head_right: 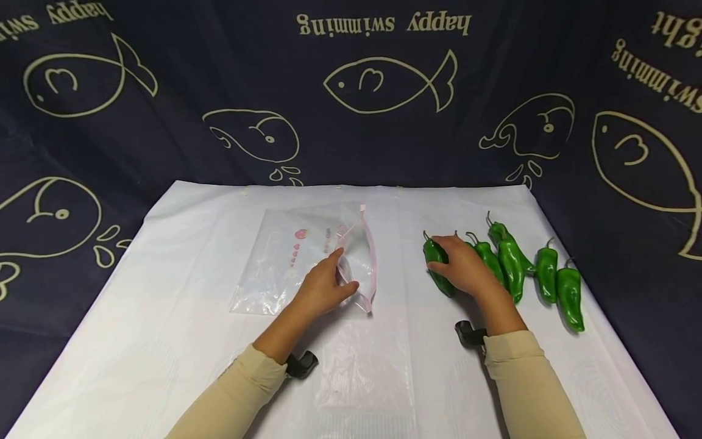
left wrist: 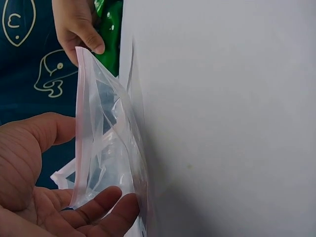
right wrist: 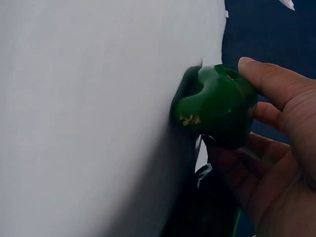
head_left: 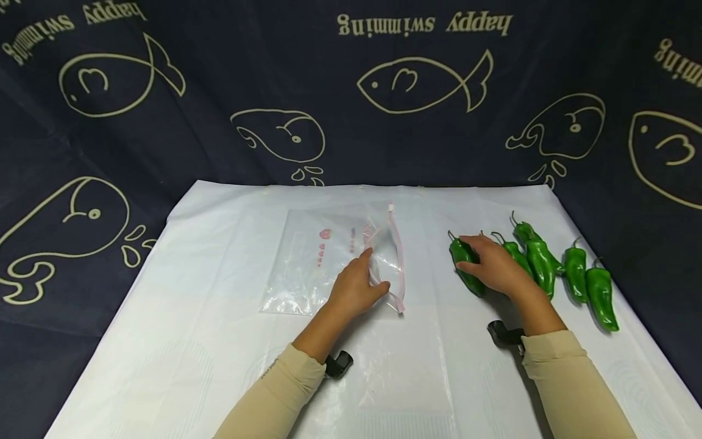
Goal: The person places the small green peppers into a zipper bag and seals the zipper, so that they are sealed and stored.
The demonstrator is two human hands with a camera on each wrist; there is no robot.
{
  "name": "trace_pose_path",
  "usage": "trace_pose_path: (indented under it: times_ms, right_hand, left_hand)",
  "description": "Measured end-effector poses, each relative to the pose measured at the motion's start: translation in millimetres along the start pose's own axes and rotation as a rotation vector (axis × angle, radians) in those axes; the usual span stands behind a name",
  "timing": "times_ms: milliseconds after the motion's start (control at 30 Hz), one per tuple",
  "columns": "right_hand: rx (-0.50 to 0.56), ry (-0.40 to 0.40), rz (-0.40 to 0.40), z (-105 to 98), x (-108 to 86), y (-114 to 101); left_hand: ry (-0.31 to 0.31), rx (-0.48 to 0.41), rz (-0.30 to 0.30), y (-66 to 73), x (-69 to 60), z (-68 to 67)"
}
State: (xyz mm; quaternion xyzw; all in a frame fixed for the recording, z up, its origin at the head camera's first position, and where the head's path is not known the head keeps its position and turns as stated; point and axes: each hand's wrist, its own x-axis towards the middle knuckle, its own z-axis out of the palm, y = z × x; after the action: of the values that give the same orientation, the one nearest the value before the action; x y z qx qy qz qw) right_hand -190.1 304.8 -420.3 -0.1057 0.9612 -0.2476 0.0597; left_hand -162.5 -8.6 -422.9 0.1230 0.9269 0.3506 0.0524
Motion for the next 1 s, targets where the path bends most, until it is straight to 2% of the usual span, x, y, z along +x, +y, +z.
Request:
trace_pose_path:
  times_ms: [433,733,1000]
  right_hand:
    - [0.081,0.037,-0.017,3.5,1.7,-2.2]
    - [0.149,0.022,-0.068,3.1,4.7,-11.0]
    - [0.235,-0.015,-0.074,8.3,3.2,-17.9]
  left_hand:
    - [0.016,0.008,-0.031,4.1,-4.0,1.8]
    - [0.012,0.019,-0.042,5.5,-2.7,1.2]
    - [0.01,0.023,-0.037,2.6,-4.2,2.8]
